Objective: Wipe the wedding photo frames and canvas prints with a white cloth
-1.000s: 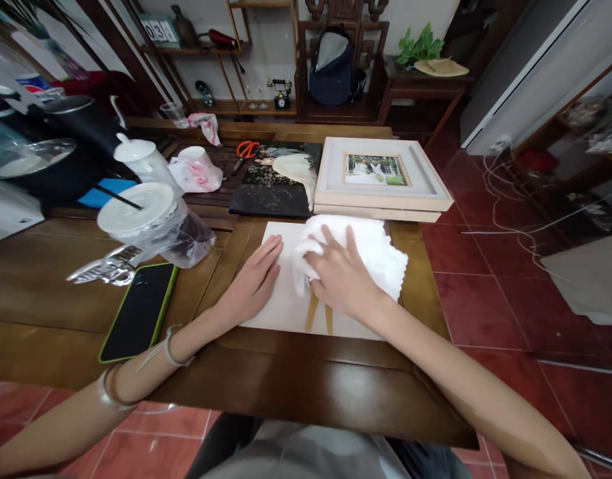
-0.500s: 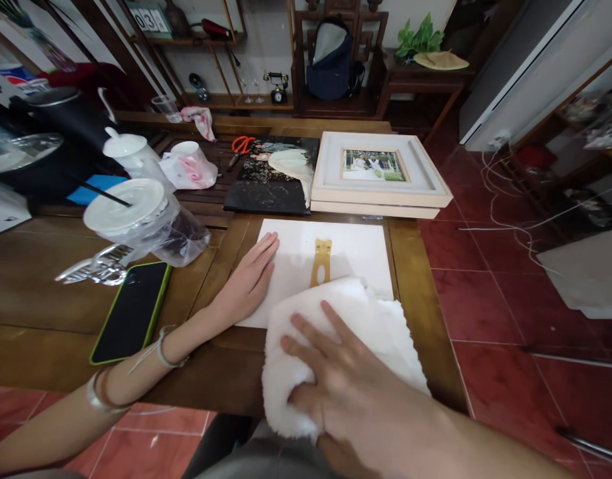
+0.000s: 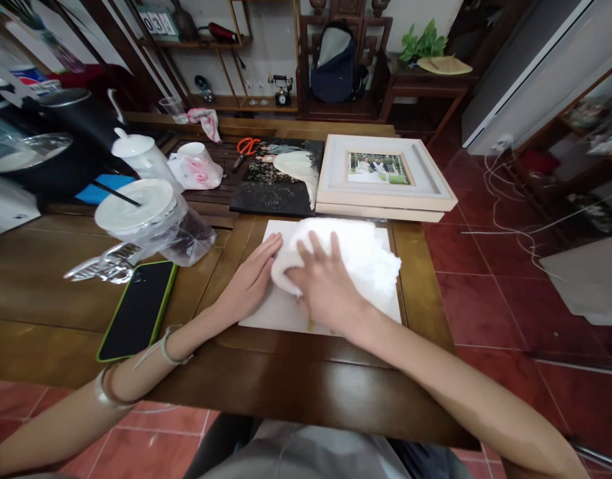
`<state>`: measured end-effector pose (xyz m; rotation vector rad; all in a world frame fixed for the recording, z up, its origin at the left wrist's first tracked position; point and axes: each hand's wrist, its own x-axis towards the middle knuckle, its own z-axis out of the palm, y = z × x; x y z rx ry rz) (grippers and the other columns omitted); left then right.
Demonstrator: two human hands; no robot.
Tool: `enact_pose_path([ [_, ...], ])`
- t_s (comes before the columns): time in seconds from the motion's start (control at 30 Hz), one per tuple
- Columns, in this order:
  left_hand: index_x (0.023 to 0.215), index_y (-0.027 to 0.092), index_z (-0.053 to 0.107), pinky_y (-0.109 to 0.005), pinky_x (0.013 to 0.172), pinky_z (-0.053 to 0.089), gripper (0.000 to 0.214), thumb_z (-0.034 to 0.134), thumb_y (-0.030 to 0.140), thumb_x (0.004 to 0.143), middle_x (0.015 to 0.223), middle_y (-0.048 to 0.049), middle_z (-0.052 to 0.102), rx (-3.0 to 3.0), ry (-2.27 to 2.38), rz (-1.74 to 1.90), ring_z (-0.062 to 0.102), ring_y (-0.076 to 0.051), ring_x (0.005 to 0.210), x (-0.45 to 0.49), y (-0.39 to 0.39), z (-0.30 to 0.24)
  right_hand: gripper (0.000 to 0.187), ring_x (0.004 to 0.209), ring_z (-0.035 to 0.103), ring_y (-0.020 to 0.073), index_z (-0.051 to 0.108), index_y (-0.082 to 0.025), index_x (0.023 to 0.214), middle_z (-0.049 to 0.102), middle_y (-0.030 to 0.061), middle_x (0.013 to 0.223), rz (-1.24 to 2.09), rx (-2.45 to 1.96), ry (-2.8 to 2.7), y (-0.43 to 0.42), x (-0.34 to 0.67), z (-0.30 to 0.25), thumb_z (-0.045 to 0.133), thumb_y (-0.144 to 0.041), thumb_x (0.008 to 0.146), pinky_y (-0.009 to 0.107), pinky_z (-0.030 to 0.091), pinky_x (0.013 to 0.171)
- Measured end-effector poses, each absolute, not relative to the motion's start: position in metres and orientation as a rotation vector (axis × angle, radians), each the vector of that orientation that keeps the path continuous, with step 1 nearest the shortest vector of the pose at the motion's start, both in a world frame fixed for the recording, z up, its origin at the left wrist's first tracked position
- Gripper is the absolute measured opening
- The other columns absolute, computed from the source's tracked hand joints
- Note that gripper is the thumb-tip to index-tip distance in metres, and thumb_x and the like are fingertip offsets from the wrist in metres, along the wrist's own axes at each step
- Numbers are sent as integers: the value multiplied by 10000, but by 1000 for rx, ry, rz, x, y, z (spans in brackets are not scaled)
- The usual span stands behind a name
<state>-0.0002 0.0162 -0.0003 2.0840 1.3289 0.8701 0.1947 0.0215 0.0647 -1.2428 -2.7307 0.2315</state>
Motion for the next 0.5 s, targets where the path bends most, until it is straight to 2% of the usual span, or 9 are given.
enact_pose_path([
  [0.1, 1407, 174, 406, -462, 1188, 217, 450, 287, 321, 999, 1525, -102, 352, 1966, 1310, 940, 297, -190, 1424, 0, 17, 3, 240, 1400, 198, 429, 683, -152, 911, 396, 199, 1463, 343, -962, -2867, 4, 188, 53, 686, -192, 674, 677, 49, 1088],
  [0.23, 1382, 160, 449, -432, 1192, 220, 453, 274, 335, 1003, 1502, -100, 394, 1917, 1271, 975, 313, -170, 1416, 1, 18, 9, 195, 1424, 169, 367, 698, -174, 873, 375, 184, 1484, 605, -525, -2908, -21, 192, 54, 685, -241, 690, 620, -1, 1119],
  [0.33, 1356, 172, 484, -451, 1182, 239, 446, 246, 321, 1009, 1475, -94, 437, 1933, 1278, 947, 346, -173, 1400, 2, 17, 9, 161, 1431, 191, 293, 692, -202, 855, 391, 128, 1489, 777, -373, -2914, -32, 202, 65, 670, -269, 710, 557, 11, 1152],
  [0.4, 1352, 183, 485, -476, 1172, 246, 430, 270, 313, 1003, 1473, -97, 439, 1977, 1295, 917, 353, -188, 1397, 2, 17, 8, 135, 1416, 254, 232, 684, -211, 834, 439, 94, 1461, 857, -349, -2912, -36, 212, 74, 658, -236, 703, 480, 44, 1179],
  [0.5, 1378, 182, 449, -509, 1160, 246, 427, 360, 294, 975, 1496, -114, 399, 2075, 1307, 853, 325, -221, 1411, 1, 17, 5, 150, 1360, 373, 209, 675, -209, 768, 538, 76, 1376, 831, -513, -2869, -39, 231, 85, 625, -120, 658, 384, 199, 1176],
])
